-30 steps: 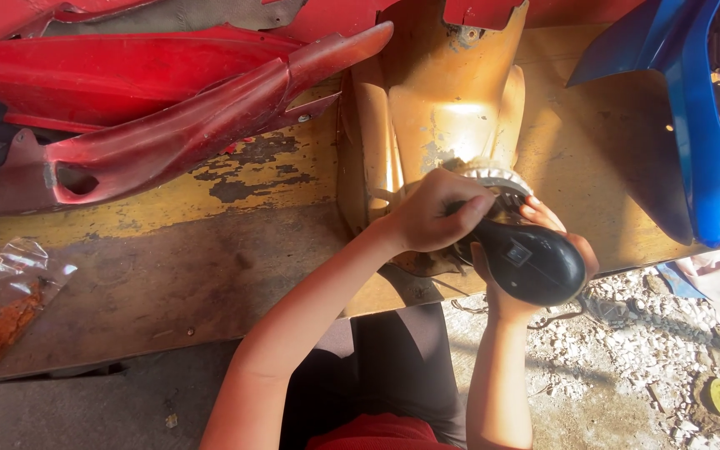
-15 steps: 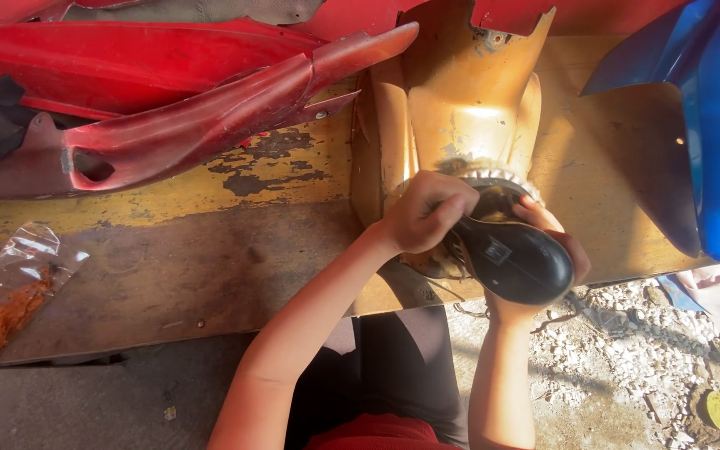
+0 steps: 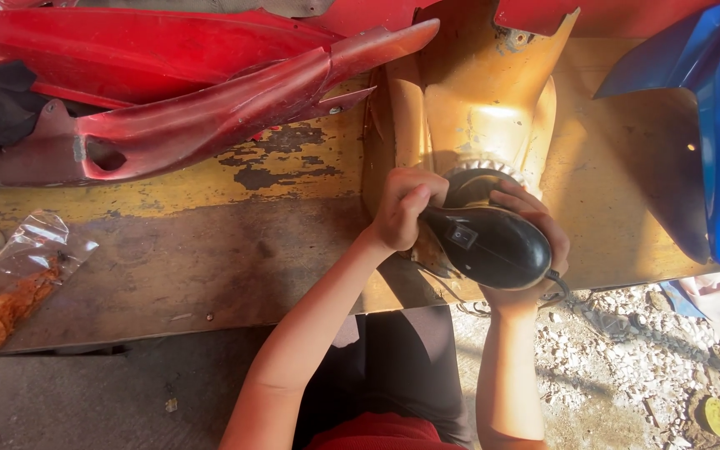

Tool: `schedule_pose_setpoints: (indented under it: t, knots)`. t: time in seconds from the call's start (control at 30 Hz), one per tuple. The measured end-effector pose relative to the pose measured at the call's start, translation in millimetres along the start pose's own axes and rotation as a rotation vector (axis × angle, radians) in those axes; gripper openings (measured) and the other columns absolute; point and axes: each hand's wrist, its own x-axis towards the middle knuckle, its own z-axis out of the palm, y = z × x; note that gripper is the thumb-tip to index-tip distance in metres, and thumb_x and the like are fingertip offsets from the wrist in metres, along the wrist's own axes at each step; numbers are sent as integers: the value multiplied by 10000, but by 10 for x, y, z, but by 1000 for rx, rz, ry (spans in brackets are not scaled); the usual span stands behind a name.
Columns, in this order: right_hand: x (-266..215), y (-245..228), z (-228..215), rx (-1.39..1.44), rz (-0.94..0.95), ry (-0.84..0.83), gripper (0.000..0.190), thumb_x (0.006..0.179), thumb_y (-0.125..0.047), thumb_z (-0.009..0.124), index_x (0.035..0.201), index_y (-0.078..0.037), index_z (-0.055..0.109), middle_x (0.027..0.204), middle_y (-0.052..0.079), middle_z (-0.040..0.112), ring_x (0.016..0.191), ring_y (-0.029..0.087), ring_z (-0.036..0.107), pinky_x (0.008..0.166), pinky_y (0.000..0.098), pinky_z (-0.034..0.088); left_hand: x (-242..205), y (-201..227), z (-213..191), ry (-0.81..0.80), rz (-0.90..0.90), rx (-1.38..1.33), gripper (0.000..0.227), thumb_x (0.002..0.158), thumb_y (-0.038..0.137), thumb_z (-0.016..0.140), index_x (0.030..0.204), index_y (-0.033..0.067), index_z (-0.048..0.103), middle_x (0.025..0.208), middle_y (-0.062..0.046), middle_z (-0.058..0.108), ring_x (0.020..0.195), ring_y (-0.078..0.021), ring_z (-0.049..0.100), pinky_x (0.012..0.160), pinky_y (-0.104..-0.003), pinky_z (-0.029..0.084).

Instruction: The person uses a handheld electric sander with a brush attachment to sand the surface of a yellow motorcycle fairing. They move the tool across the curved plastic bodywork, focusing on smoothing the surface. Other red and blue motorcycle parts are visible nearby on the workbench.

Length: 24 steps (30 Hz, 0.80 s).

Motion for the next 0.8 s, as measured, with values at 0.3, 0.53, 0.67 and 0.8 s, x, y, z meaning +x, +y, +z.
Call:
schedule_pose_setpoints:
  t: [0.3, 0.53, 0.67, 0.8]
  knots:
    - [87, -123, 118, -44, 10, -103, 635, 833, -55, 882, 1288, -81, 439, 1239, 208, 699, 1244, 343, 670, 1193, 509, 482, -165, -71, -102, 122, -8, -19, 537, 945, 442, 378, 635, 4, 382, 596, -76, 362, 554, -222, 403, 584, -384, 290]
    - [88, 25, 152, -24, 30, -46, 635, 877, -52, 885, 1310, -85, 421, 1210, 182, 707, 1255, 321, 681, 1215, 483, 490, -58, -91, -166, 69, -12, 20, 550, 958, 445, 377, 655, -14, 407, 622, -95, 364, 570, -233, 409, 589, -386, 310]
    - [263, -121, 321, 6, 3, -101, 616, 866, -67, 894, 1285, -68, 443, 1240, 185, 699, 1282, 318, 656, 1211, 477, 475, -92, -80, -313, 165, -5, -4, 566, 952, 470, 355, 632, 3, 377, 585, -79, 367, 549, -219, 413, 583, -378, 294]
    - [239, -256, 321, 28, 13, -143, 618, 813, -85, 896, 1265, -58, 475, 1247, 189, 694, 1318, 345, 647, 1170, 477, 489, -185, 23, -296, 204, -17, 4, 576, 947, 478, 362, 635, -6, 389, 581, -86, 379, 544, -222, 434, 576, -380, 303]
